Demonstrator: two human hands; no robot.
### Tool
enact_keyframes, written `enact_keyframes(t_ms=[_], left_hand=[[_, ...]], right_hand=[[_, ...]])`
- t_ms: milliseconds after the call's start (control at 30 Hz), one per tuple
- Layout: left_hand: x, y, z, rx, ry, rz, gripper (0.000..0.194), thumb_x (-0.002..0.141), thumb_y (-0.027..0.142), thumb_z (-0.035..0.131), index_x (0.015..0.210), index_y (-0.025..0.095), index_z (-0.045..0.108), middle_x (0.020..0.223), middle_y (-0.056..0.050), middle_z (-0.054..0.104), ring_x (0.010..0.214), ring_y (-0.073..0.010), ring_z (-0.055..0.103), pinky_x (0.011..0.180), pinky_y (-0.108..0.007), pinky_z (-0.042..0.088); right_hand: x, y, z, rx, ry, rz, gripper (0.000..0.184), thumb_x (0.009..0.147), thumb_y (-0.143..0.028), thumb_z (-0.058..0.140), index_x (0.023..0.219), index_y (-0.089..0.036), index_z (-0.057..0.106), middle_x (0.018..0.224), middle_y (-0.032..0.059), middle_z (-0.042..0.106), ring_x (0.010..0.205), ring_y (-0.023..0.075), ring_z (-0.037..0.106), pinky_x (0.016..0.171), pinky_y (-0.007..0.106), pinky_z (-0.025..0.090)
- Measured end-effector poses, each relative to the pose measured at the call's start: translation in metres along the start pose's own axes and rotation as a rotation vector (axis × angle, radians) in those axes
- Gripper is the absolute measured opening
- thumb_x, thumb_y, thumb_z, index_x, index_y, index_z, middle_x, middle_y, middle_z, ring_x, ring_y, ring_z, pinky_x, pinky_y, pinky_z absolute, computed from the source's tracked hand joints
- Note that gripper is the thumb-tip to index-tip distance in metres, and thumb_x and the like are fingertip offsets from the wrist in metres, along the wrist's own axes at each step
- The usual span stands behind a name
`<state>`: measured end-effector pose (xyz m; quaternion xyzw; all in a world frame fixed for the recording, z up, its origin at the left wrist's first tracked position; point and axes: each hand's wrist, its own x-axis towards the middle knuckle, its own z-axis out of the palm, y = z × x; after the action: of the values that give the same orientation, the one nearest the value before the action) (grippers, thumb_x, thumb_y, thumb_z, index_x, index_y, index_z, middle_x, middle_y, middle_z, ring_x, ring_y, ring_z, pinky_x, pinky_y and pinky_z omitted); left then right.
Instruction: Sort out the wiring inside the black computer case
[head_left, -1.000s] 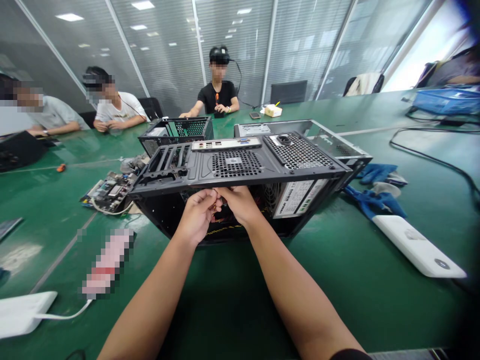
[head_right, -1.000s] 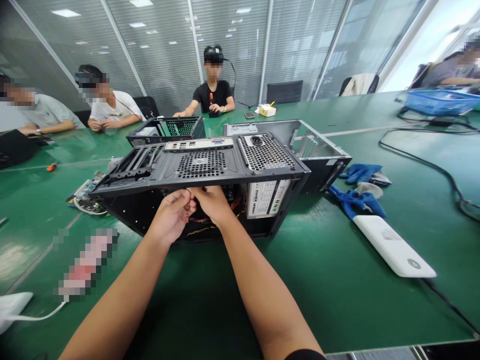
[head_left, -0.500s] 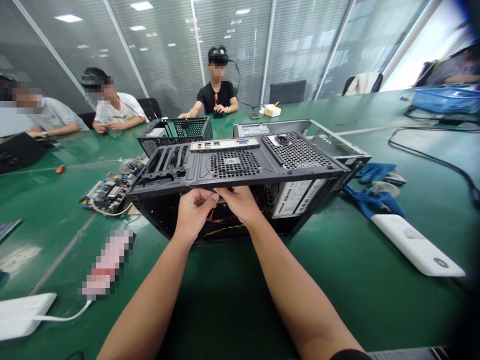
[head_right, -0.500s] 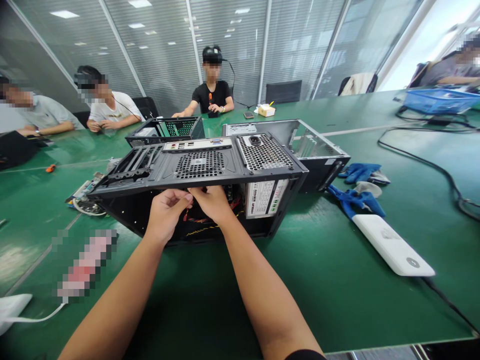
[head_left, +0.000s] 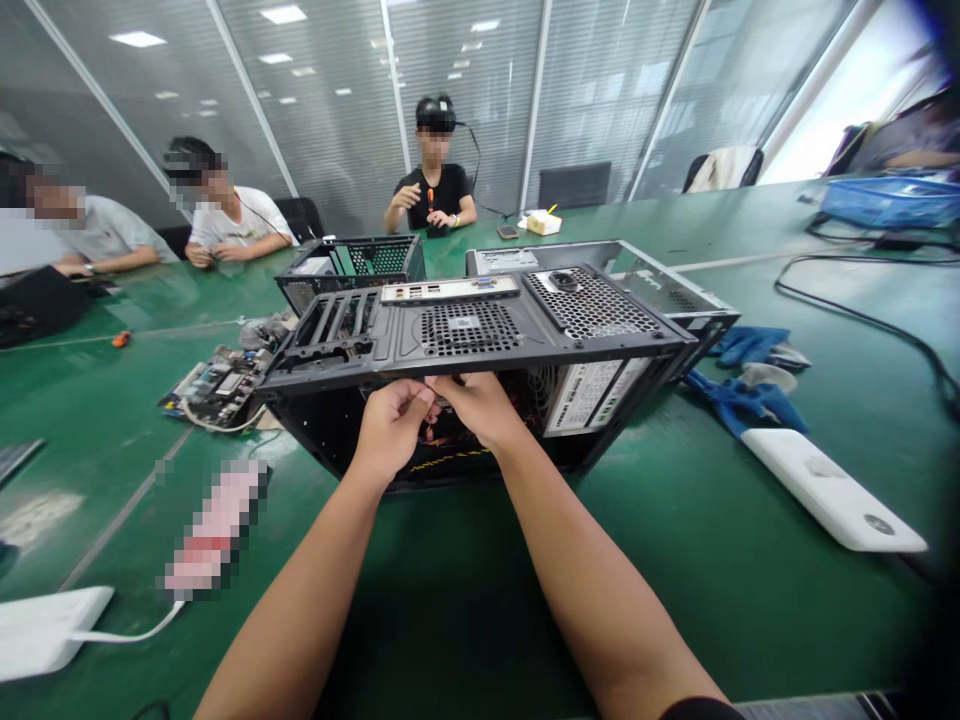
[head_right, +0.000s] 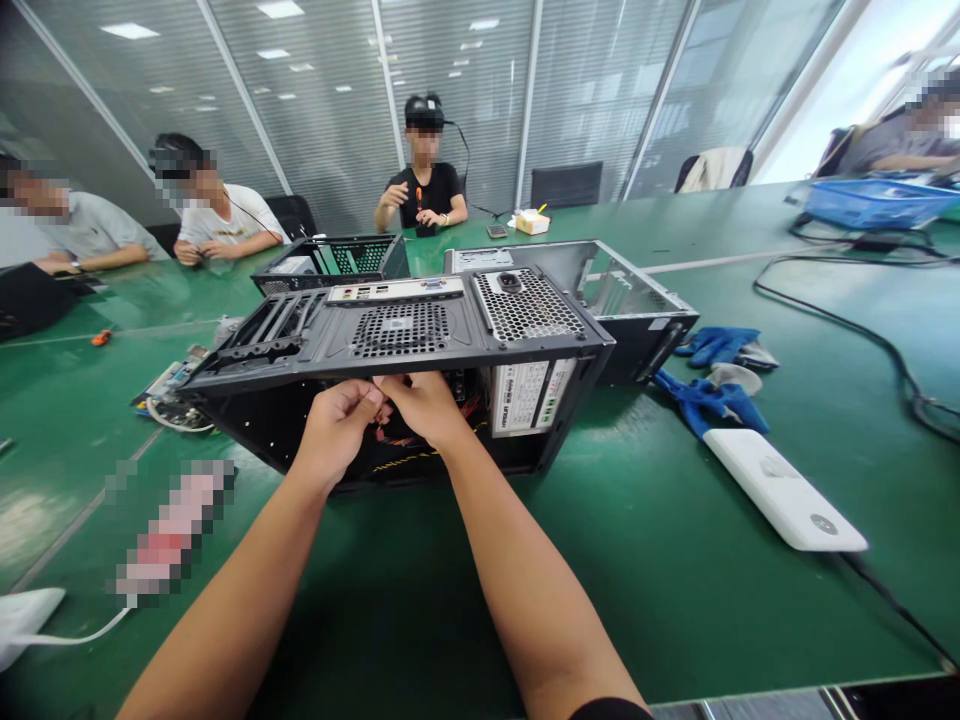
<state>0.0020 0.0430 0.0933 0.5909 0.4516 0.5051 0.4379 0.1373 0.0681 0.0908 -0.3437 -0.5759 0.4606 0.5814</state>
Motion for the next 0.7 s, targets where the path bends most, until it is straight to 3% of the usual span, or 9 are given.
enact_keyframes(t_ms=[300, 533, 700], left_hand=[[0.0010, 0.0016, 0.0006, -0.312, -0.118, -0.178, 0.036, 0.069, 0.046, 0.081, 0.074, 0.015, 0.063, 0.064, -0.002, 0.063, 0.054, -0.0112, 0.056, 0.047, -0.021, 0.043], [0.0012, 0.0066, -0.0039, -0.039, -0.071, -0.040, 0.024, 0.074, 0.036, 0.077, 0.073, 0.014, 0.068, 0.064, -0.003, 0.066, 0.057, -0.0118, 0.058, 0.056, -0.023, 0.047], [0.0012, 0.0069, -0.0066, 0.048, -0.076, 0.001, 0.021, 0.077, 0.033, 0.074, 0.071, 0.014, 0.067, 0.064, -0.003, 0.067, 0.058, -0.0129, 0.060, 0.058, -0.024, 0.047]], right_hand=[[-0.0035, -0.0007, 0.0044, 0.170, -0.020, 0.110, 0.024, 0.074, -0.038, 0.067, 0.064, -0.021, 0.052, 0.060, -0.0037, 0.049, 0.057, 0.0124, 0.047, 0.054, 0.026, 0.040], [-0.0025, -0.0040, 0.0063, 0.135, 0.081, 0.066, 0.012, 0.071, -0.029, 0.066, 0.071, -0.022, 0.057, 0.071, -0.0019, 0.057, 0.069, 0.0153, 0.052, 0.063, 0.029, 0.041], [-0.0021, -0.0045, 0.0033, 0.046, 0.018, 0.018, 0.014, 0.074, -0.028, 0.063, 0.066, -0.021, 0.054, 0.065, -0.0032, 0.051, 0.065, 0.0142, 0.048, 0.062, 0.029, 0.038]])
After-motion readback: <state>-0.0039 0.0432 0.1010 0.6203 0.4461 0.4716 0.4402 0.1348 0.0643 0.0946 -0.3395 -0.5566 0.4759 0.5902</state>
